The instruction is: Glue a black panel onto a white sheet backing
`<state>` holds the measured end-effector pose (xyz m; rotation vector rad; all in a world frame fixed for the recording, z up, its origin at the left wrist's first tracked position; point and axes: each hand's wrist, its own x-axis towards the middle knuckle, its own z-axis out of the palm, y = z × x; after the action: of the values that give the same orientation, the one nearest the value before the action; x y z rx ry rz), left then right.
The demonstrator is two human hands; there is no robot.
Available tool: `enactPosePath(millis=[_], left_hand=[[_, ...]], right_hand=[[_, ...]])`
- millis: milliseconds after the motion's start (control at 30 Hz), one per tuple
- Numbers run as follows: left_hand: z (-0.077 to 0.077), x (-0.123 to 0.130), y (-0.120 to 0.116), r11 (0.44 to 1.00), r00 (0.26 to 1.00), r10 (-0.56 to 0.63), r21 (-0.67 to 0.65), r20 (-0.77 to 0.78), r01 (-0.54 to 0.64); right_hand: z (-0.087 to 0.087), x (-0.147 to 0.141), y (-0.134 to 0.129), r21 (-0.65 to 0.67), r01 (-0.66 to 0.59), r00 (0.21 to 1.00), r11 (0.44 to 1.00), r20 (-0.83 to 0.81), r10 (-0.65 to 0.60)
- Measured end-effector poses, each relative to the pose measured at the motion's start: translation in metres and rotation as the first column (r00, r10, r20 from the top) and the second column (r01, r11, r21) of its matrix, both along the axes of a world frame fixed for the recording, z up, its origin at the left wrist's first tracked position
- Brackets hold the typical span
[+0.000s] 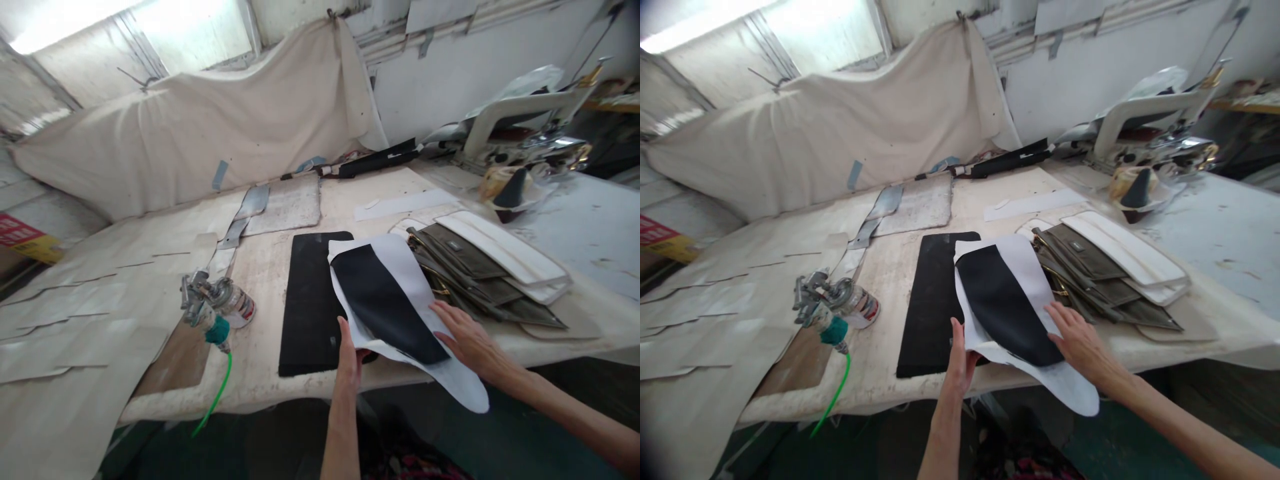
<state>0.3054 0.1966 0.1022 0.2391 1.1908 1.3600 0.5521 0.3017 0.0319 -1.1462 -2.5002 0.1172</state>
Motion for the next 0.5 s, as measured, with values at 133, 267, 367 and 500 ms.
enactPosePath(millis=[133, 267, 367, 500], left_hand=[[0.006, -0.002, -0.006, 0.998, 0.997, -0.011, 0.063, 0.082, 0.006], [0.006, -0.013, -0.011, 0.997, 0.979, 0.012, 0.071, 0.203, -0.027], [0.000, -0.019, -0.017, 0.994, 0.943, 0.036, 0.087, 0.331, -0.068], [-0.006, -0.013, -0.023, 0.983, 0.922, 0.097, 0.108, 0.375, -0.148]], right_hand=[[-0.001, 0.013, 0.029, -0.128, 0.186, 0.971, 0.974, -0.127, -0.202], [0.016, 0.008, 0.035, -0.184, 0.136, 0.977, 0.973, -0.140, -0.163], [0.033, -0.009, 0.016, -0.181, 0.023, 0.968, 0.983, -0.242, -0.067], [0.032, -0.030, -0.017, -0.279, -0.206, 0.968, 0.938, -0.198, 0.154]])
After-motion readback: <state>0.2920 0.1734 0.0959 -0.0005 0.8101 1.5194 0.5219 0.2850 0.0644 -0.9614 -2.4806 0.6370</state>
